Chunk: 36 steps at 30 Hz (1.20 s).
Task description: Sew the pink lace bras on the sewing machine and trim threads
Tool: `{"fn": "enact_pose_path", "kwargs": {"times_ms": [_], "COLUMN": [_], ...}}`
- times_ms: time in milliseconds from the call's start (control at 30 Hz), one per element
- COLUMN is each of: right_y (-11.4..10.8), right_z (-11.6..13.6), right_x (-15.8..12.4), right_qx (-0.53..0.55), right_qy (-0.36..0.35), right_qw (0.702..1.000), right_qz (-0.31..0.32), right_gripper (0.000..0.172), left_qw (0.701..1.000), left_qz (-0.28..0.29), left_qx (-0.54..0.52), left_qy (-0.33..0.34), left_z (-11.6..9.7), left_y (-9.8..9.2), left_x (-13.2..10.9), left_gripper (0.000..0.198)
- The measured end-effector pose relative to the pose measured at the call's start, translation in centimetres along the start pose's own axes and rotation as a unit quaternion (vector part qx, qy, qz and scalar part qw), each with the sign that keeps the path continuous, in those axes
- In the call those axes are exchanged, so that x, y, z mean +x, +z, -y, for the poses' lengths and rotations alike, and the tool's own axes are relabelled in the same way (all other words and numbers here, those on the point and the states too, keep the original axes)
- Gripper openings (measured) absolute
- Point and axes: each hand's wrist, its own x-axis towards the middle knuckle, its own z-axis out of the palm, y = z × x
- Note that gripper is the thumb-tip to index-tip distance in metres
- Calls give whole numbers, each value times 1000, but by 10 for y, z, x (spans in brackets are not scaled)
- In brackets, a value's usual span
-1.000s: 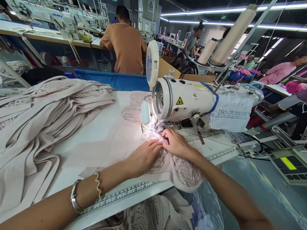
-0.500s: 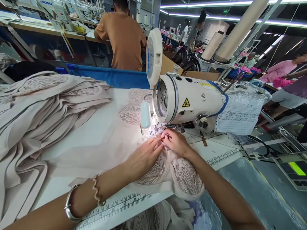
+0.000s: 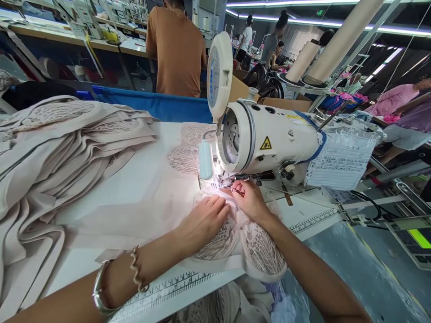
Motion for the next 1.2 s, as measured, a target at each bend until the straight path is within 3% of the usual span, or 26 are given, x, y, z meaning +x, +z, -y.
{"fn": "enact_pose_path", "kwargs": {"times_ms": [67,267,400,567,667,733,867,1033,1133,1200], "right_y": [-1,1,5,7,9,9,6,4,8,11], "right_z": [1,8,7,6,8,9,7,7,8,5], "right_x": [-2,-7,-7,-6,-7,-7,-9,-14,-16,-17], "right_qx": [16,-46,-63,-68,-74,-70,-44,-48,-77,-91], "right_qy": [-10,-28,-25,-22,-2,5,-34,-78,-89,-90], "right_qw": [1000,999,998,997,997,998,998,996,993,992], "right_qz": [5,11,13,1,-9,-11,2,-16,-12,-14], "right_gripper": [4,8,6,5,3,6,16,16,13,10], "left_qw": [1000,998,988,966,984,992,990,996,995,995], "left_qz": [-9,-8,-26,-53,-42,-53,-81,-65,-76,-59], "left_qx": [-12,20,90,180,117,91,116,40,63,77], "left_qy": [8,-65,-126,-175,-127,-69,-1,-39,-25,-13], "left_z": [2,-1,8,27,17,5,-9,-4,-3,-3], "left_y": [3,12,3,-31,-29,-14,13,8,3,2], "left_x": [-1,-6,-8,-3,-1,-2,-6,-8,-8,-7], "left_gripper": [29,52,73,31,35,29,41,43,56,54]}}
